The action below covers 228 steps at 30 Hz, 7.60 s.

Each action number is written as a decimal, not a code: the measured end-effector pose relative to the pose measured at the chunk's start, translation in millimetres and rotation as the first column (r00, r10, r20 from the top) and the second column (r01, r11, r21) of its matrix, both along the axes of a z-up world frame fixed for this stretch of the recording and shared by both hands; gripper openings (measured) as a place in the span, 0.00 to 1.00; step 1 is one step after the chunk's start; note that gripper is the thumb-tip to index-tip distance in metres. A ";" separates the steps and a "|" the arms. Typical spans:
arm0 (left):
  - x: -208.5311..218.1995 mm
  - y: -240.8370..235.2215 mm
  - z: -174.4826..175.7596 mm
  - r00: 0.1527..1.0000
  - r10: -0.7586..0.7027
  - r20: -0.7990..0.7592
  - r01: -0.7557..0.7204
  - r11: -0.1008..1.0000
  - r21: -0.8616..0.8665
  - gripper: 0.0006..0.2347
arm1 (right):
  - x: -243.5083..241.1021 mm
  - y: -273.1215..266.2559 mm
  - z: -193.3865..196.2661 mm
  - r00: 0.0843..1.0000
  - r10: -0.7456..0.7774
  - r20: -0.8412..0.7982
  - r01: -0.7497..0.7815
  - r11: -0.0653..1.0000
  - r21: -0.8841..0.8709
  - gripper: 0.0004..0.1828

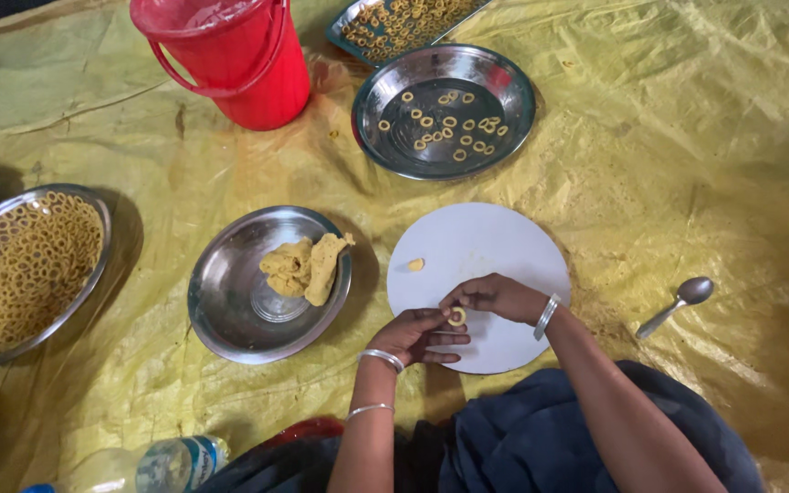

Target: The person rolls small pieces of dough into thin ropes on a white board, then joins the ends to form rings. The finished rings are placed into a metal bowl. The process is repeated with additional dough pieces.

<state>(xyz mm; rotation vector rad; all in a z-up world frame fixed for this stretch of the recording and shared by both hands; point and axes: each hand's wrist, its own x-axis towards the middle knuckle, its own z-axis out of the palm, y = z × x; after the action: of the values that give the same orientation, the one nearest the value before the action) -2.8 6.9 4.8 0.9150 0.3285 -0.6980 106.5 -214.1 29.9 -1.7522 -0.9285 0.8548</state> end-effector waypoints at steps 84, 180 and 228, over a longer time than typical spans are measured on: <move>14.7 -60.0 -10.4 0.667 0.732 0.140 -0.745 0.654 0.130 0.14 | -8.3 11.6 -6.2 0.739 -0.655 -0.159 0.662 0.750 -0.013 0.12; 9.3 -24.3 -7.7 0.719 -0.002 0.695 -0.695 -0.011 0.719 0.08 | 51.6 -44.8 -26.0 0.621 -0.741 -0.254 0.749 0.657 -0.085 0.26; 120.1 -59.5 35.4 0.813 -0.563 0.150 -0.359 -0.282 0.889 0.44 | -15.4 5.4 -28.2 0.836 0.141 0.530 0.442 0.397 -0.804 0.32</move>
<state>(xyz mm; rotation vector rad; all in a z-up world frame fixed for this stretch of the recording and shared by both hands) 117.3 -52.6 40.2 2.9281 0.1792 -0.0134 91.1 -208.7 1.7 -3.1576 -0.5648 0.8076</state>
